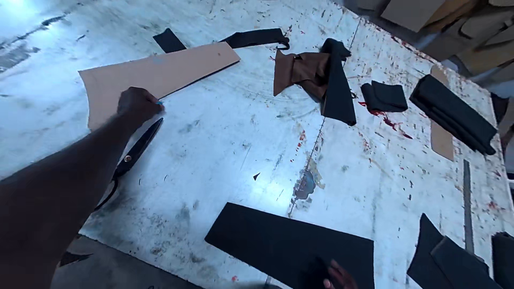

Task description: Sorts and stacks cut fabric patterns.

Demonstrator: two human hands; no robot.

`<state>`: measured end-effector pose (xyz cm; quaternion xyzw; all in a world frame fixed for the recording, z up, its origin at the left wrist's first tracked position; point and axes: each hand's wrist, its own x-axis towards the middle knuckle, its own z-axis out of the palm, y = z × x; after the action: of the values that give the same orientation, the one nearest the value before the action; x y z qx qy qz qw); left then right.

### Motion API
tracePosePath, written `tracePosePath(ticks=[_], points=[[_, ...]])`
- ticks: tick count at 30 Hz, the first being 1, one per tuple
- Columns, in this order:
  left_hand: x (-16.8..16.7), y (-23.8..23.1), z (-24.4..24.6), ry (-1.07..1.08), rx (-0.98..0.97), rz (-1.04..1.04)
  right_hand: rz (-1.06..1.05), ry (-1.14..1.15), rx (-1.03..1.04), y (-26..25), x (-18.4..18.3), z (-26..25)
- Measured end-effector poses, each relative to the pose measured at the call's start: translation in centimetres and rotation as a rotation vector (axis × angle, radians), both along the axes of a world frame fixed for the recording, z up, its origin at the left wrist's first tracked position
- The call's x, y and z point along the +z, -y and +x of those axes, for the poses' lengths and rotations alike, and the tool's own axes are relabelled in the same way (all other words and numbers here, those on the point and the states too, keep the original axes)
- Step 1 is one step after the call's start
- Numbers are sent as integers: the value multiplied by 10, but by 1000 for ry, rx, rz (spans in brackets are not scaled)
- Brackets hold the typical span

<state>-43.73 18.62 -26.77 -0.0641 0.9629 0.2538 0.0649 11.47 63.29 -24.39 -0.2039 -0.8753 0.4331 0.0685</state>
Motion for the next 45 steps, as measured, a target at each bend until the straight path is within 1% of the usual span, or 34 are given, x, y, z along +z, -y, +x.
tracePosePath(ticks=[2,4,6,8,9,11,13,15,16,17,18,20,22,24,28,30,32,35,36,37,39,41,43,45], points=[[12,-51,44,-27,-207,157,-109,-25,-16,1,2,-2],[18,-115,107,2,-479,339,-266,-39,-6,5,3,-8],[23,-188,189,139,-696,509,-438,-48,19,9,0,-17],[31,-246,274,301,-893,579,-547,-60,53,10,-6,-25],[31,-267,311,381,-970,598,-577,-70,58,10,-9,-25],[30,-293,367,540,-1022,630,-610,-95,7,12,-16,-18],[22,-301,396,632,-987,648,-629,-69,-97,12,-20,-7],[13,-301,399,651,-1001,606,-615,-25,-159,8,-28,5],[8,-299,395,603,-1031,540,-589,0,-162,6,-34,9],[-1,-295,391,506,-1056,459,-553,22,-144,4,-40,10],[-15,-292,386,364,-1058,378,-501,40,-112,3,-45,8],[-43,-290,371,73,-999,297,-379,63,-44,0,-49,-9],[-58,-291,359,-45,-929,303,-235,89,-19,0,-45,-36],[-66,-293,356,-75,-910,323,-80,89,-13,-1,-44,-64],[-89,-290,359,-196,-910,360,184,75,67,-4,-58,-103],[-85,-288,361,-176,-909,335,280,76,134,-2,-65,-110],[-79,-288,361,-147,-914,312,332,109,187,-2,-61,-110],[-79,-287,361,-137,-929,281,245,396,284,-15,-26,-111],[-79,-288,360,-129,-931,276,201,445,292,-22,-21,-112],[-79,-288,361,-123,-928,276,172,434,279,-29,-23,-110],[-75,-289,362,-112,-907,295,152,295,257,-38,-41,-106],[-81,-289,365,-165,-894,299,156,183,287,-37,-57,-107],[-84,-288,365,-175,-899,290,181,165,309,-29,-63,-111],[-79,-289,364,-128,-907,267,249,155,288,-26,-60,-115]])
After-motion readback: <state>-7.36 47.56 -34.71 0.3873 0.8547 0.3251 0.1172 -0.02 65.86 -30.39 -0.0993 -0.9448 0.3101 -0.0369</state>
